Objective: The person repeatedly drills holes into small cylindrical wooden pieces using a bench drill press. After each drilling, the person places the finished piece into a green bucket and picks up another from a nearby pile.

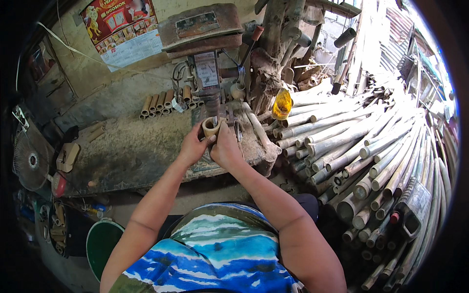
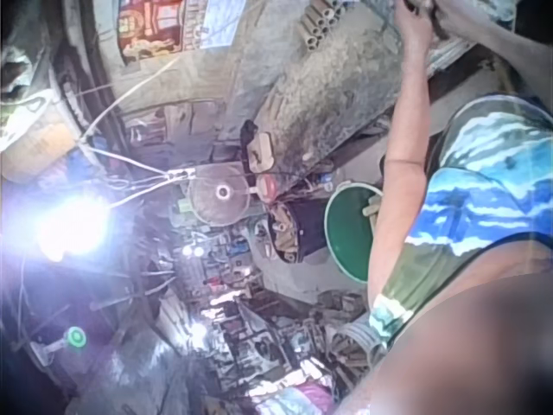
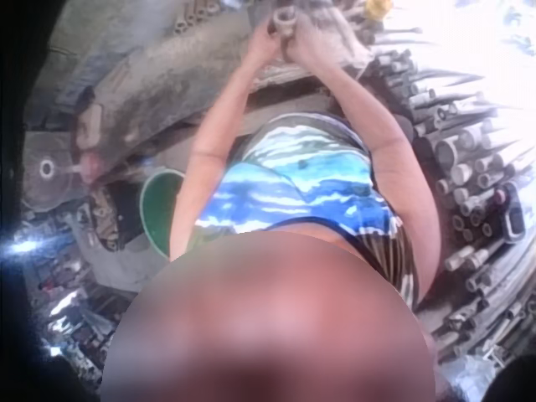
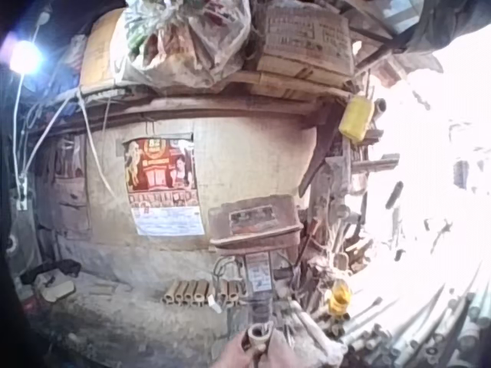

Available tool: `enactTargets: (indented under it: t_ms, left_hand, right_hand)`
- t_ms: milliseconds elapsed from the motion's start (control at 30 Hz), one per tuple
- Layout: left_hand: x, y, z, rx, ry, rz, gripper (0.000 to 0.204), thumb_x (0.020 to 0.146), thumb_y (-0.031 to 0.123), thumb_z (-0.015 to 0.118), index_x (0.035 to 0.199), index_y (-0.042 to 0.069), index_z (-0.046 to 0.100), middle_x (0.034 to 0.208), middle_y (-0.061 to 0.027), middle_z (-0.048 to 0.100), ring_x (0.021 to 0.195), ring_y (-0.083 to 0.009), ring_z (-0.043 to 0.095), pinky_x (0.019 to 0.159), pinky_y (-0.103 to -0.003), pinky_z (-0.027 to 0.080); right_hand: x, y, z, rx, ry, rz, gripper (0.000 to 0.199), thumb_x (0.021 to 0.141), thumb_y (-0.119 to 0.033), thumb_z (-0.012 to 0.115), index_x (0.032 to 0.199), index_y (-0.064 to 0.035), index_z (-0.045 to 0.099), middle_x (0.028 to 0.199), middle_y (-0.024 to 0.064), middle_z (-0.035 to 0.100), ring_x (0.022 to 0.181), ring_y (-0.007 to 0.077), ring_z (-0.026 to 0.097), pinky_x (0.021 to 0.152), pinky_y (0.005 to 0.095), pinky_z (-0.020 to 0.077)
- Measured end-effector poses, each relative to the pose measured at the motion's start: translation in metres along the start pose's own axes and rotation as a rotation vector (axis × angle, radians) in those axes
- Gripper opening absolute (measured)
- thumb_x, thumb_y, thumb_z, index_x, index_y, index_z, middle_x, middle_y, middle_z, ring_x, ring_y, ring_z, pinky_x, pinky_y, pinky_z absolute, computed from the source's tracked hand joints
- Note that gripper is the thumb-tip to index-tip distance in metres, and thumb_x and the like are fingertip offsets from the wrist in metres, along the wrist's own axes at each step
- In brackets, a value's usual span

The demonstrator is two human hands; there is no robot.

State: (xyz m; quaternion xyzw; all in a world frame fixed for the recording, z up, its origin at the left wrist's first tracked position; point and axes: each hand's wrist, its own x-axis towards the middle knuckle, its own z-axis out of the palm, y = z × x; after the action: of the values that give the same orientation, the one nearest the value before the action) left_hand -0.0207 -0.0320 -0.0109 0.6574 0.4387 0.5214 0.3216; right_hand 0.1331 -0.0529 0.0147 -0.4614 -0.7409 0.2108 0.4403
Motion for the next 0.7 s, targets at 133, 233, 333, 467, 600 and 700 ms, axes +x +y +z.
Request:
enactTargets:
  t_ms: [133, 233, 333, 467, 600, 700]
  left_hand:
    - [0.014, 0.008, 0.002, 0.092, 0.003, -0.004, 0.067, 0.087, 0.015, 0.081, 0.146, 0.007, 0.049, 0.137, -0.015, 0.063, 0.127, -0.0272, 0.061, 0.107, -0.038, 0.047]
    - [0.017, 0.015, 0.016, 0.222, -0.02, -0.013, 0.068, 0.087, 0.018, 0.081, 0.146, 0.006, 0.048, 0.135, -0.0177, 0.065, 0.125, -0.0315, 0.062, 0.105, -0.039, 0.048]
    - [0.011, 0.018, 0.025, 0.246, -0.038, -0.088, 0.072, 0.087, 0.02, 0.082, 0.148, 0.005, 0.046, 0.137, -0.0194, 0.062, 0.125, -0.0324, 0.061, 0.105, -0.039, 0.048]
    - [-0.011, 0.006, 0.029, 0.098, -0.031, -0.067, 0.068, 0.088, 0.013, 0.08, 0.147, 0.006, 0.047, 0.135, -0.0161, 0.064, 0.124, -0.028, 0.063, 0.105, -0.039, 0.048]
    - [-0.015, -0.009, 0.013, -0.052, -0.021, -0.104, 0.068, 0.087, 0.009, 0.08, 0.146, 0.007, 0.049, 0.134, -0.0125, 0.065, 0.124, -0.0229, 0.062, 0.106, -0.037, 0.048]
    - [-0.008, -0.013, 0.0, -0.028, 0.001, -0.065, 0.068, 0.086, 0.012, 0.082, 0.146, 0.008, 0.05, 0.134, -0.0124, 0.065, 0.125, -0.0227, 0.062, 0.106, -0.036, 0.048]
  right_hand:
    - [0.017, 0.012, 0.009, 0.053, 0.013, -0.007, 0.046, 0.081, 0.002, 0.058, 0.124, 0.002, 0.043, 0.112, 0.0322, 0.059, 0.106, 0.0526, 0.058, 0.088, 0.0548, 0.0478]
    - [0.014, 0.026, 0.004, 0.129, 0.066, 0.025, 0.046, 0.082, 0.001, 0.06, 0.125, 0.0015, 0.045, 0.113, 0.0307, 0.062, 0.107, 0.051, 0.06, 0.09, 0.0527, 0.0486]
    - [0.005, 0.033, -0.005, 0.14, 0.048, 0.005, 0.046, 0.083, -0.001, 0.062, 0.126, 0.0003, 0.047, 0.114, 0.0289, 0.063, 0.109, 0.0499, 0.061, 0.091, 0.0514, 0.049]
    - [-0.014, 0.031, -0.001, 0.008, 0.012, 0.031, 0.044, 0.084, -0.004, 0.062, 0.124, -0.0009, 0.045, 0.114, 0.0297, 0.061, 0.108, 0.0508, 0.06, 0.09, 0.0533, 0.0489]
    - [-0.012, 0.026, 0.013, 0.033, -0.024, 0.037, 0.047, 0.082, -0.002, 0.062, 0.125, 0.0004, 0.044, 0.113, 0.0297, 0.06, 0.11, 0.0506, 0.059, 0.091, 0.0525, 0.0483]
    - [-0.002, 0.026, 0.025, 0.098, 0.001, 0.0, 0.047, 0.079, 0.0, 0.061, 0.123, 0.0032, 0.043, 0.114, 0.0299, 0.06, 0.112, 0.0503, 0.057, 0.094, 0.0516, 0.0469]
